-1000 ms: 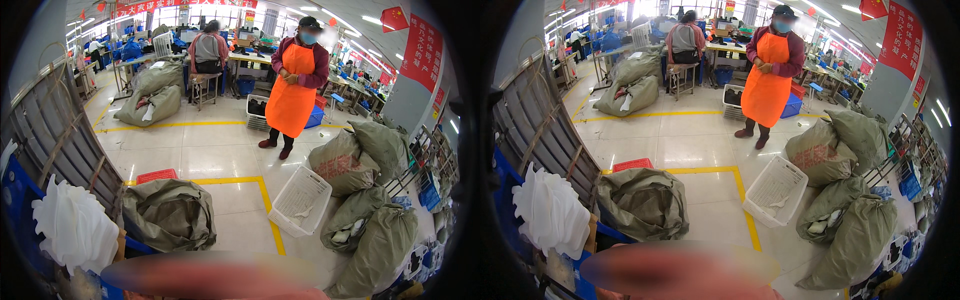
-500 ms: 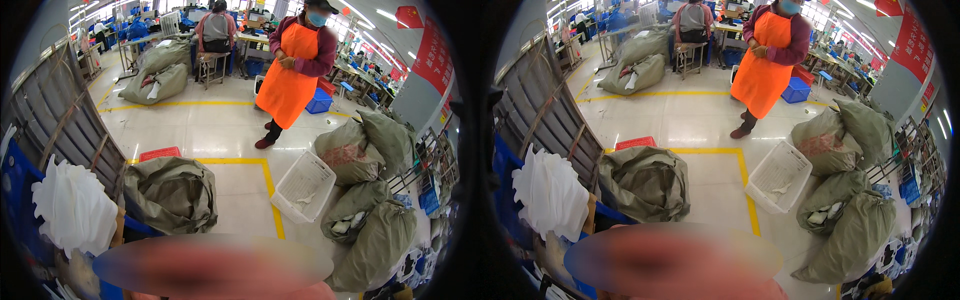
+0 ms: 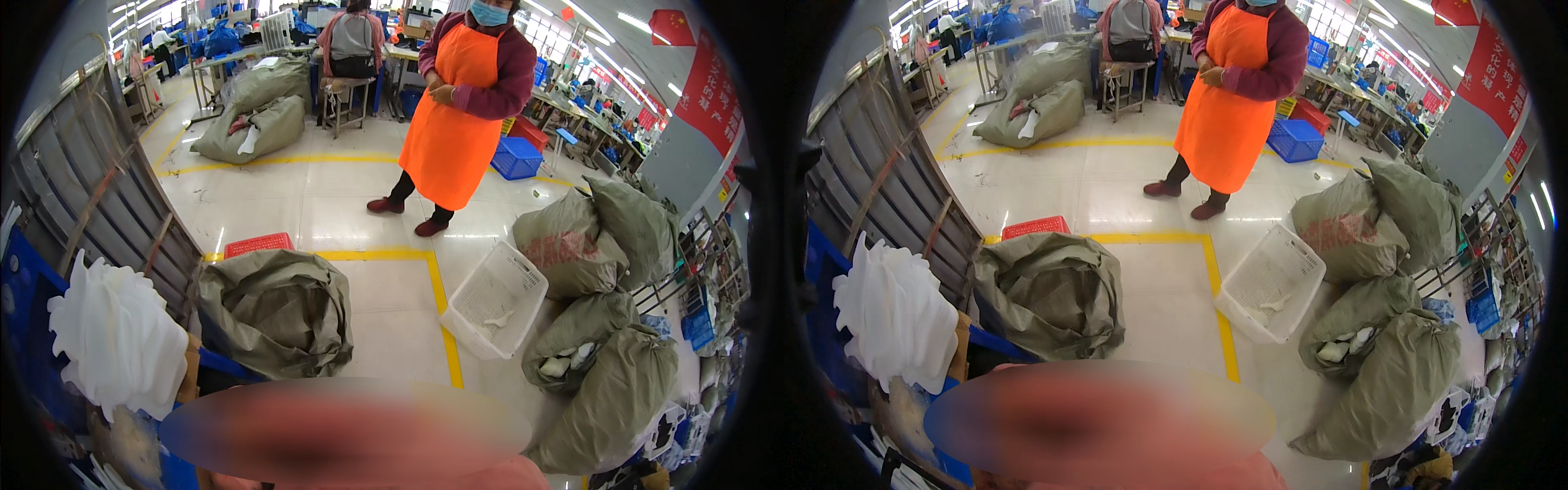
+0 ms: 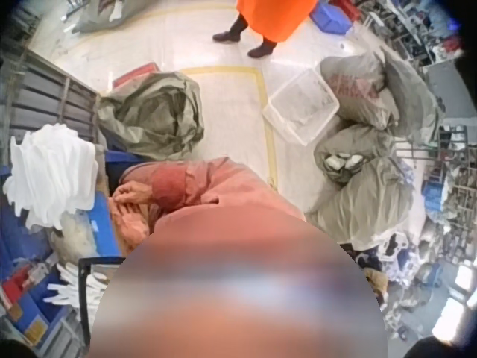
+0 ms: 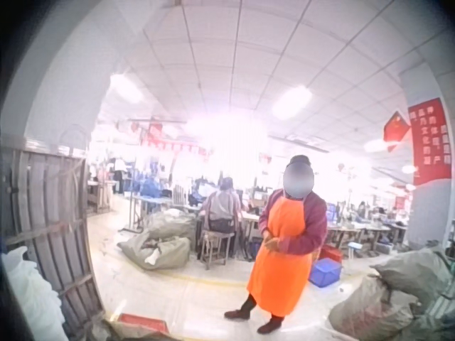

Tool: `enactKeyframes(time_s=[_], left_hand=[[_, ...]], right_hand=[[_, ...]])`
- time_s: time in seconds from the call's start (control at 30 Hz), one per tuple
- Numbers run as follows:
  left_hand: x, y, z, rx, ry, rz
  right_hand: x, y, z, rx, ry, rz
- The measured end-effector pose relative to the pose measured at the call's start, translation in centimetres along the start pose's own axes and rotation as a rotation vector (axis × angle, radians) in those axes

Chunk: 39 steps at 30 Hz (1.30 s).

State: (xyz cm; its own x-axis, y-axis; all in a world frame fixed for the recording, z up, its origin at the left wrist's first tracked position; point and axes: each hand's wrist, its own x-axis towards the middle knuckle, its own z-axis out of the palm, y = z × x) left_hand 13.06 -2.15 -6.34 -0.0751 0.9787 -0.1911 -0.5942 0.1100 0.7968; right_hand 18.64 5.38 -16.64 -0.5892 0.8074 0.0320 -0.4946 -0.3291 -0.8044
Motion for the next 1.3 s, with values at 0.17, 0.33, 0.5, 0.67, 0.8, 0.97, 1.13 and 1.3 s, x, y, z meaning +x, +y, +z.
enactKeyframes(time_s=[0.17, 0.33, 0.5, 0.67, 0.8, 0.97, 1.13, 1.3], left_hand=[[0.0, 0.1, -0.7, -0.035, 0.018, 0.033], [-0.6, 0.4, -2.2, -0.079, 0.051, 0.060], [-1.1, 0.5, -3.1, -0.032, 0.081, 0.020], [-0.7, 0.6, -3.1, -0.066, 0.091, 0.002], [-0.3, 0.8, -3.2, -0.074, 0.073, -0.009], [-0.3, 0.7, -3.5, -0.102, 0.123, -0.003], [-0.2, 0.4, -4.0, -0.096, 0.087, 0.000], [-0.2, 0.1, -4.4, -0.122, 0.082, 0.017]], right_hand=[[0.7, 1.7, -0.9, -0.069, 0.049, 0.035], [1.5, 3.8, -0.5, 0.204, -0.040, 0.032], [0.6, 3.5, -0.1, 0.186, -0.027, 0.090], [0.6, 1.8, 0.1, 0.177, -0.050, 0.187], [0.6, 0.6, 0.4, 0.151, -0.034, 0.141], [0.0, -0.4, 0.2, 0.136, -0.012, 0.283], [0.2, -0.7, 0.4, 0.155, -0.039, 0.264], [0.1, -1.1, 0.3, 0.112, -0.070, 0.251]])
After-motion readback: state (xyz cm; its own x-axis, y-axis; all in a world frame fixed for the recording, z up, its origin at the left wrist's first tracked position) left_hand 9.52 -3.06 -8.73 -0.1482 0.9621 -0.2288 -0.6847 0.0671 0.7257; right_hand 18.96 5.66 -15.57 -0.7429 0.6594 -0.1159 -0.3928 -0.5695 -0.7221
